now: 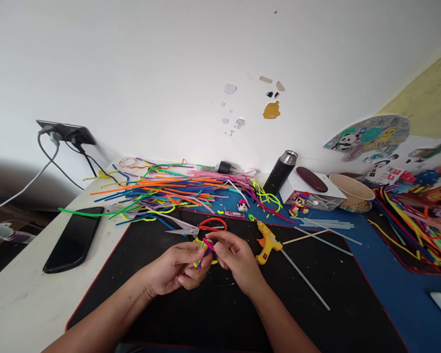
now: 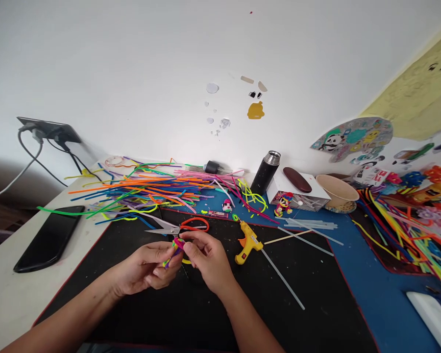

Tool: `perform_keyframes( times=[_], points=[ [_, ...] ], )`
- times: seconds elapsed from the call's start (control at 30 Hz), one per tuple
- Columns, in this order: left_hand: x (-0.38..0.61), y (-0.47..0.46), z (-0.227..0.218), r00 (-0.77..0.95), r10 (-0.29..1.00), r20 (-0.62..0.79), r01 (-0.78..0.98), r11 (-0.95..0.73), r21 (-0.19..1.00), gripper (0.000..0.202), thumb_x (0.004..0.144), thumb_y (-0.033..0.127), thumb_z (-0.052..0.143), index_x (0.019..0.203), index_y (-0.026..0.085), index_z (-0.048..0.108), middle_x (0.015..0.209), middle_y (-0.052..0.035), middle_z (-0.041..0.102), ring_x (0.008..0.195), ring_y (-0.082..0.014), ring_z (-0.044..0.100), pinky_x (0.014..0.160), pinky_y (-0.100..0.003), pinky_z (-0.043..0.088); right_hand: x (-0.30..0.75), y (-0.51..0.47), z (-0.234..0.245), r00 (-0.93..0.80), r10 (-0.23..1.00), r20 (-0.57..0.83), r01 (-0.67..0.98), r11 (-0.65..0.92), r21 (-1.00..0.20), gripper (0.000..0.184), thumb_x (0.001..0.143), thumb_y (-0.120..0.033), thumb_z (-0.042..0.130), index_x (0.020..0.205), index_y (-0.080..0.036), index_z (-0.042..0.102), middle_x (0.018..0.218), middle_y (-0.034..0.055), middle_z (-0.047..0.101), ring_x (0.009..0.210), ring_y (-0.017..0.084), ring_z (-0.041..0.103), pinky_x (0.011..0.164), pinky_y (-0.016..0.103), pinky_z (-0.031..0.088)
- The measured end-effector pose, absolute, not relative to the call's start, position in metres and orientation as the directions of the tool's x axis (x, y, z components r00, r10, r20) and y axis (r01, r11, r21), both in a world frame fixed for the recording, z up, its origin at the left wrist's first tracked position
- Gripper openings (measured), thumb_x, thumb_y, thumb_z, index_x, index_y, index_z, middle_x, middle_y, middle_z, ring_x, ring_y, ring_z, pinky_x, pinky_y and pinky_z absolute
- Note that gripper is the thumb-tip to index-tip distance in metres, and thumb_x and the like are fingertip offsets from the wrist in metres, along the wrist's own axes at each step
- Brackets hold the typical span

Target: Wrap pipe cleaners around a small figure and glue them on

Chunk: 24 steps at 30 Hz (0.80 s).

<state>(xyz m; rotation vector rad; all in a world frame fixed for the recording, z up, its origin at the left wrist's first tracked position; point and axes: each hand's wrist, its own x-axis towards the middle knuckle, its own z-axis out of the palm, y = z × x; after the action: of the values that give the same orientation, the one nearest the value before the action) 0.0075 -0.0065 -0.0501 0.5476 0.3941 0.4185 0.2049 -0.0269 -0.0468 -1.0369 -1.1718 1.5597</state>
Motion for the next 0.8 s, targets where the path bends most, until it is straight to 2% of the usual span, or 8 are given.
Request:
perform_keyframes(
  times=[0.27, 0.33, 0.43, 0.53, 0.63, 0.7, 0.8],
  points=[
    [0.008, -0.005, -0.047, 0.866, 0.442, -0.234, -0.246, 0.784, 0.570, 0.038, 0.088, 0.044, 0.078, 0.078, 0.014, 0.057, 0.059, 0.0080, 0.034, 0.047, -0.0036, 0.017, 0.042, -0.017, 0.009, 0.200, -0.027, -0.049, -0.291, 0.946, -0.144, -0.183, -0.203, -0.962, 0.048, 0.082, -0.061, 0.081, 0.102, -0.017, 0.078, 0.066, -0.0009, 0.064, 0.046, 0.006, 0.032, 0.045, 0.023, 0.023],
    [0.009, -0.005, -0.047, 0.842, 0.479, -0.250, -0.243, 0.749, 0.617, 0.036, 0.090, 0.045, 0.076, 0.084, 0.013, 0.061, 0.059, 0.0068, 0.039, 0.046, -0.0046, 0.024, 0.042, -0.018, 0.013, 0.202, -0.026, -0.049, -0.294, 0.945, -0.142, -0.173, -0.199, -0.965, 0.047, 0.084, -0.060, 0.080, 0.100, -0.017, 0.077, 0.064, -0.0007, 0.065, 0.045, 0.006, 0.031, 0.044, 0.024, 0.022],
    [0.010, -0.006, -0.045, 0.761, 0.574, -0.301, -0.200, 0.650, 0.733, 0.039, 0.092, 0.050, 0.072, 0.090, 0.013, 0.062, 0.063, 0.0018, 0.053, 0.048, -0.0082, 0.041, 0.044, -0.020, 0.024, 0.204, -0.025, -0.050, -0.248, 0.955, -0.163, -0.158, -0.206, -0.966, 0.046, 0.083, -0.060, 0.080, 0.097, -0.016, 0.075, 0.061, -0.0027, 0.060, 0.046, 0.007, 0.030, 0.045, 0.024, 0.022],
    [0.011, -0.007, -0.041, 0.698, 0.647, -0.308, -0.063, 0.484, 0.873, 0.043, 0.096, 0.058, 0.064, 0.089, 0.015, 0.059, 0.076, -0.0043, 0.065, 0.056, -0.0121, 0.055, 0.050, -0.023, 0.036, 0.205, -0.024, -0.055, -0.175, 0.968, -0.181, -0.124, -0.204, -0.971, 0.045, 0.080, -0.059, 0.082, 0.094, -0.017, 0.074, 0.059, -0.0061, 0.051, 0.049, 0.008, 0.029, 0.048, 0.024, 0.023],
    [0.011, -0.009, -0.034, 0.651, 0.721, -0.238, 0.107, 0.223, 0.969, 0.044, 0.101, 0.059, 0.055, 0.098, 0.016, 0.063, 0.087, -0.0041, 0.066, 0.065, -0.0146, 0.059, 0.058, -0.025, 0.043, 0.203, -0.024, -0.059, -0.135, 0.976, -0.172, -0.087, -0.185, -0.979, 0.042, 0.081, -0.057, 0.081, 0.090, -0.018, 0.072, 0.057, -0.0066, 0.048, 0.052, 0.010, 0.035, 0.052, 0.025, 0.029],
    [0.011, -0.012, -0.031, 0.588, 0.792, -0.168, 0.231, 0.034, 0.972, 0.038, 0.102, 0.055, 0.055, 0.105, 0.018, 0.065, 0.089, -0.0031, 0.067, 0.072, -0.0171, 0.061, 0.064, -0.026, 0.045, 0.202, -0.024, -0.060, -0.112, 0.980, -0.165, -0.069, -0.173, -0.983, 0.040, 0.081, -0.056, 0.081, 0.088, -0.018, 0.071, 0.059, -0.0059, 0.049, 0.055, 0.012, 0.039, 0.055, 0.026, 0.032],
    [0.013, -0.016, -0.028, 0.513, 0.854, -0.084, 0.414, -0.161, 0.896, 0.027, 0.103, 0.046, 0.057, 0.107, 0.021, 0.066, 0.096, -0.0060, 0.073, 0.085, -0.0231, 0.066, 0.074, -0.029, 0.043, 0.200, -0.024, -0.060, -0.088, 0.984, -0.158, -0.035, -0.161, -0.986, 0.039, 0.082, -0.055, 0.080, 0.088, -0.018, 0.071, 0.060, -0.0059, 0.048, 0.056, 0.012, 0.038, 0.056, 0.026, 0.032]
  ],
)
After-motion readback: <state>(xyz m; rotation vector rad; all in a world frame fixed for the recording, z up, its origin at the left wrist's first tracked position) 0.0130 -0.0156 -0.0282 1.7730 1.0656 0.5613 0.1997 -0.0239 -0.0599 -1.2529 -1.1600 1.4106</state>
